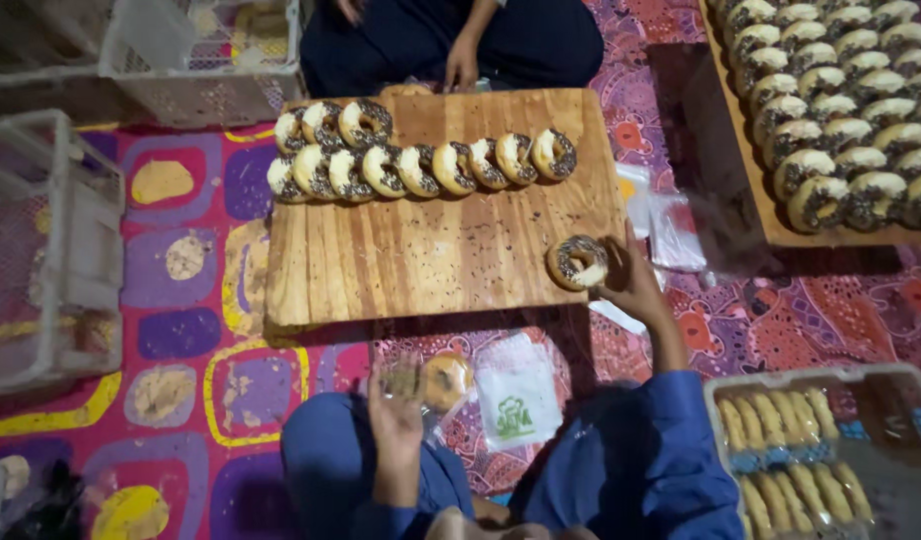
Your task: The person sits on the floor and repeatedly picks up doughnuts from a wooden board, places them into small plastic bags, and sets the packaged items into a crate. Another person is visible in the background performing similar actions.
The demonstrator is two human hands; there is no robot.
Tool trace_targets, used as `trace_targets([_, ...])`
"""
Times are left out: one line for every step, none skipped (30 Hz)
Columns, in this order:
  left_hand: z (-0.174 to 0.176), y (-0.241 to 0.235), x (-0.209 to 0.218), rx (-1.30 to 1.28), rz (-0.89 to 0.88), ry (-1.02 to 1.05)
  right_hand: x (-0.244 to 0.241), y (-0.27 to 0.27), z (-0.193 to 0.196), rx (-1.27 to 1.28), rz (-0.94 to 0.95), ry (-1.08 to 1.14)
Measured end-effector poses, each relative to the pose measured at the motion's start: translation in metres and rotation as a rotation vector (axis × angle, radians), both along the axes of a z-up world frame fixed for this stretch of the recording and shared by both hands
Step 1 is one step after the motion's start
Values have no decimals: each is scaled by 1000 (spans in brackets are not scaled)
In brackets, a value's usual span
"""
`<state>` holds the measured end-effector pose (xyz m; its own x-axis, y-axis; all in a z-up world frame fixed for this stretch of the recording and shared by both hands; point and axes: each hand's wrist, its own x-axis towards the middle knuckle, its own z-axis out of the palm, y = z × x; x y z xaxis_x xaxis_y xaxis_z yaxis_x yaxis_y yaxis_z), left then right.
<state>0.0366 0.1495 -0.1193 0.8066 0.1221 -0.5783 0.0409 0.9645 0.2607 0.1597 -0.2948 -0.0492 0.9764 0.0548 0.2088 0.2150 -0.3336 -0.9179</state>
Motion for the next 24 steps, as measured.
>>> trace_targets([1, -4, -2, -15, -12, 4, -7, 2, -3, -60, -20, -49])
trace_targets([2, -7, -5, -30, -24, 8, -14, 6, -5, -124, -94, -79])
trace_targets([6, -8, -10, -54, -18, 33, -19, 13, -7, -187, -165, -111])
trace_targets([10, -8, -15, -78, -11, 57, -23, 20, -7, -249, -236, -142])
trace_targets([14, -7, -20, -101, -4, 82, -26, 29, -6, -331, -282, -142])
trace_targets([20, -6, -25, -111, 2, 70, -27, 37, -5, -412, -327, -141])
trace_targets([25, -6, -28, -122, 9, 57, -26, 43, -2, -494, -371, -139])
trace_targets([29, -7, -29, -133, 16, 45, -24, 48, 1, -549, -389, -144])
trace_targets([33, -8, -26, -166, 33, 43, -20, 55, 4, -604, -409, -149])
trace_targets([36, -10, -20, -200, 50, 40, -18, 62, 8, -659, -428, -154])
trace_targets([38, -11, -14, -232, 70, 40, -18, 71, 11, -558, -425, -147])
trace_targets([37, -13, -4, -234, 88, 56, -21, 82, 14, -458, -422, -139])
trace_targets([36, -18, 10, -238, 107, 71, -27, 92, 18, -357, -419, -131])
trace_targets([32, -22, 23, -241, 126, 85, -38, 104, 24, -238, -375, -87])
trace_targets([27, -27, 35, -227, 102, 34, -55, 116, 29, -121, -332, -41])
trace_targets([22, -32, 45, -213, 78, -18, -75, 129, 36, -4, -288, 6])
trace_targets([16, -39, 53, -192, 87, 12, -98, 141, 45, -54, -273, -54])
trace_targets([12, -46, 58, -170, 96, 41, -121, 152, 56, -104, -256, -113])
trace_targets([9, -53, 61, -149, 103, 67, -142, 164, 66, -58, -230, -142])
trace_targets([7, -59, 60, -134, 108, 50, -160, 175, 77, -13, -205, -171])
trace_targets([8, -66, 58, -120, 111, 33, -175, 184, 88, -11, -228, -155])
trace_targets([11, -73, 54, -105, 115, 16, -189, 194, 97, -9, -252, -138])
trace_targets([15, -81, 48, -133, 111, 33, -198, 200, 105, -8, -278, -122])
trace_targets([21, -88, 42, -160, 107, 50, -202, 204, 112, -189, -329, -159])
